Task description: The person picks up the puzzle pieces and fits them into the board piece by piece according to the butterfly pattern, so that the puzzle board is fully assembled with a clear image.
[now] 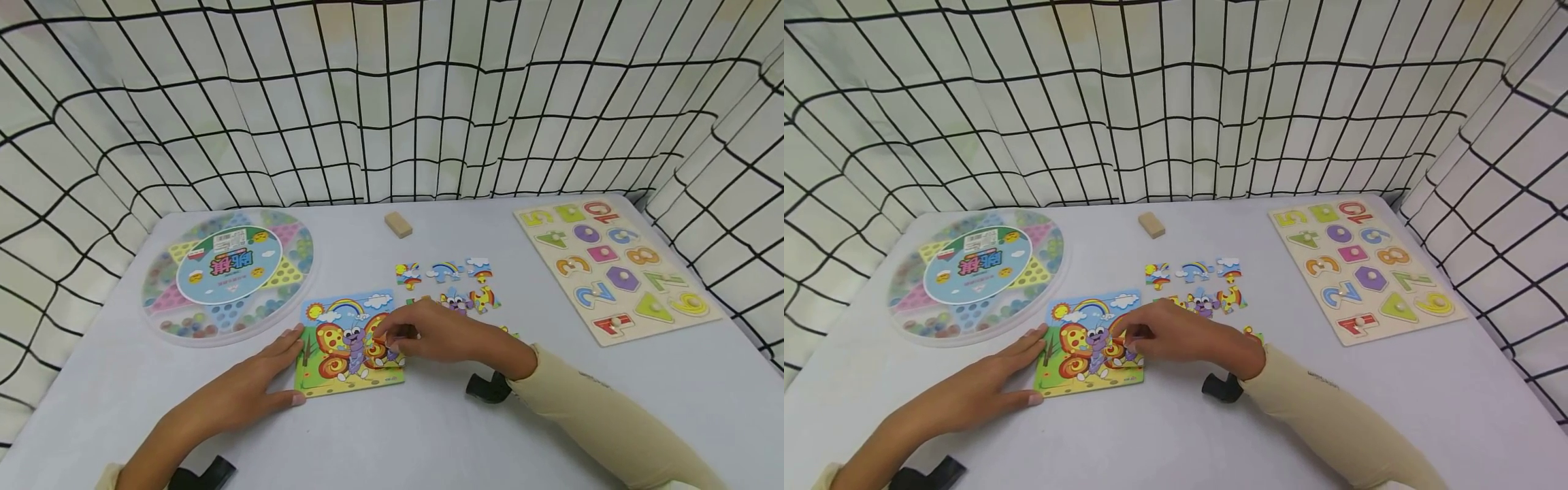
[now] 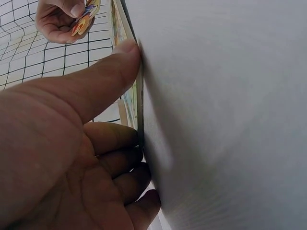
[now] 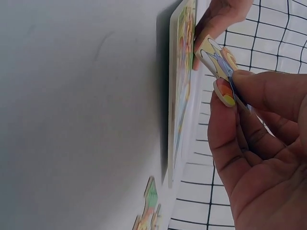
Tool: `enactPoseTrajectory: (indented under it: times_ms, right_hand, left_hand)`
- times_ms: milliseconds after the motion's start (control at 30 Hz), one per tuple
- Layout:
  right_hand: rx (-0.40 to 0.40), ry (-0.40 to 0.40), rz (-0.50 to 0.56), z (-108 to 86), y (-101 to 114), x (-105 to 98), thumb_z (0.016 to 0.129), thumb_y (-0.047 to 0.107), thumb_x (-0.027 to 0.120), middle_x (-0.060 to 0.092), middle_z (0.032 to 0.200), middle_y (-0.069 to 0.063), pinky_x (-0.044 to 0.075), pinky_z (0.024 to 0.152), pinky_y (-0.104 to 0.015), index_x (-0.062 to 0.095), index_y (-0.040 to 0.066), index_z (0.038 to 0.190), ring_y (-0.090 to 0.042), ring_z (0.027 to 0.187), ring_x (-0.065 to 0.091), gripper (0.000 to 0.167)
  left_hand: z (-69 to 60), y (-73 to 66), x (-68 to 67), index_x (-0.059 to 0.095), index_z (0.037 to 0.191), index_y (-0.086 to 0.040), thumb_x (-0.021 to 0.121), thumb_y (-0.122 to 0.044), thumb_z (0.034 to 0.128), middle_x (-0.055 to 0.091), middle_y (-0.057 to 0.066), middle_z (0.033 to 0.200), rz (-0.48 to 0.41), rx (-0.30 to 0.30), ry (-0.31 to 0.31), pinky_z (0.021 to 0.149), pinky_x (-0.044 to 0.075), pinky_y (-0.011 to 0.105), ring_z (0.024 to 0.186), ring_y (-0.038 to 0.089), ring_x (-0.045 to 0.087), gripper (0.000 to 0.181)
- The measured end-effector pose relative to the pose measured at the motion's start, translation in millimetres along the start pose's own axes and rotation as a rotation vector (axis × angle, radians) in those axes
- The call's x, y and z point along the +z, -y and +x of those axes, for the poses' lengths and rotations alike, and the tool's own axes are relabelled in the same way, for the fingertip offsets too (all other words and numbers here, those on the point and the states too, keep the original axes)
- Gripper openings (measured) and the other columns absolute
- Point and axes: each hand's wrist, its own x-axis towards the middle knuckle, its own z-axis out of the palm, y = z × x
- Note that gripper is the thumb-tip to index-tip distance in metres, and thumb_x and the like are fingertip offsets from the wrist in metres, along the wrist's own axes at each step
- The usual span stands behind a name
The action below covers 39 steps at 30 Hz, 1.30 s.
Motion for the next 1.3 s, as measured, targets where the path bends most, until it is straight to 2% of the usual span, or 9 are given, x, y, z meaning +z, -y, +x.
enactPoseTrajectory:
  times_ms: [300,633,833,1000,1300]
  right_hand:
    - [-0.009,0.015,-0.004,15.4,7,11,0.093,0.000,0.063,0.062,0.089,0.009,0.050,0.071,-0.020,0.068,0.009,0.114,-0.005,0.079,0.055,0.024]
    - [0.050,0.050,0.005,28.1,13,19,0.094,0.003,0.064,0.064,0.090,0.010,0.050,0.073,-0.018,0.068,0.007,0.116,-0.002,0.081,0.056,0.023]
    - [0.048,0.056,-0.006,33.8,15,22,0.094,0.002,0.063,0.063,0.089,0.010,0.050,0.071,-0.017,0.068,0.008,0.115,-0.003,0.079,0.056,0.022]
    - [0.080,0.076,-0.013,37.7,15,25,0.094,0.003,0.063,0.062,0.089,0.011,0.050,0.071,-0.017,0.067,0.008,0.117,-0.003,0.079,0.056,0.023]
    - [0.126,0.078,-0.084,46.0,17,33,0.094,0.009,0.066,0.065,0.093,0.008,0.048,0.071,-0.014,0.068,0.007,0.122,-0.002,0.079,0.055,0.028]
  left_hand:
    - [-2.3,-1.6,-0.7,0.033,0.149,0.002,0.070,-0.047,0.0863,0.018,0.010,0.161,0.007,0.001,-0.005,0.109,0.027,0.055,0.145,0.036,0.015,0.088]
    - [1.3,-0.1,0.5,0.034,0.149,0.002,0.071,-0.047,0.0850,0.017,0.009,0.161,0.000,-0.014,0.000,0.109,0.027,0.056,0.145,0.037,0.014,0.089]
    - [1.6,3.1,2.5,0.035,0.148,0.002,0.070,-0.051,0.0844,0.018,0.009,0.161,0.000,0.000,-0.003,0.108,0.028,0.058,0.145,0.037,0.016,0.090]
    - [0.8,2.3,1.6,0.035,0.149,0.001,0.069,-0.052,0.0846,0.018,0.010,0.161,-0.005,0.000,-0.002,0.108,0.028,0.057,0.145,0.037,0.016,0.090]
    - [0.9,2.4,0.6,0.034,0.150,0.000,0.067,-0.053,0.0853,0.017,0.009,0.161,0.000,0.007,-0.001,0.108,0.028,0.057,0.145,0.037,0.016,0.090]
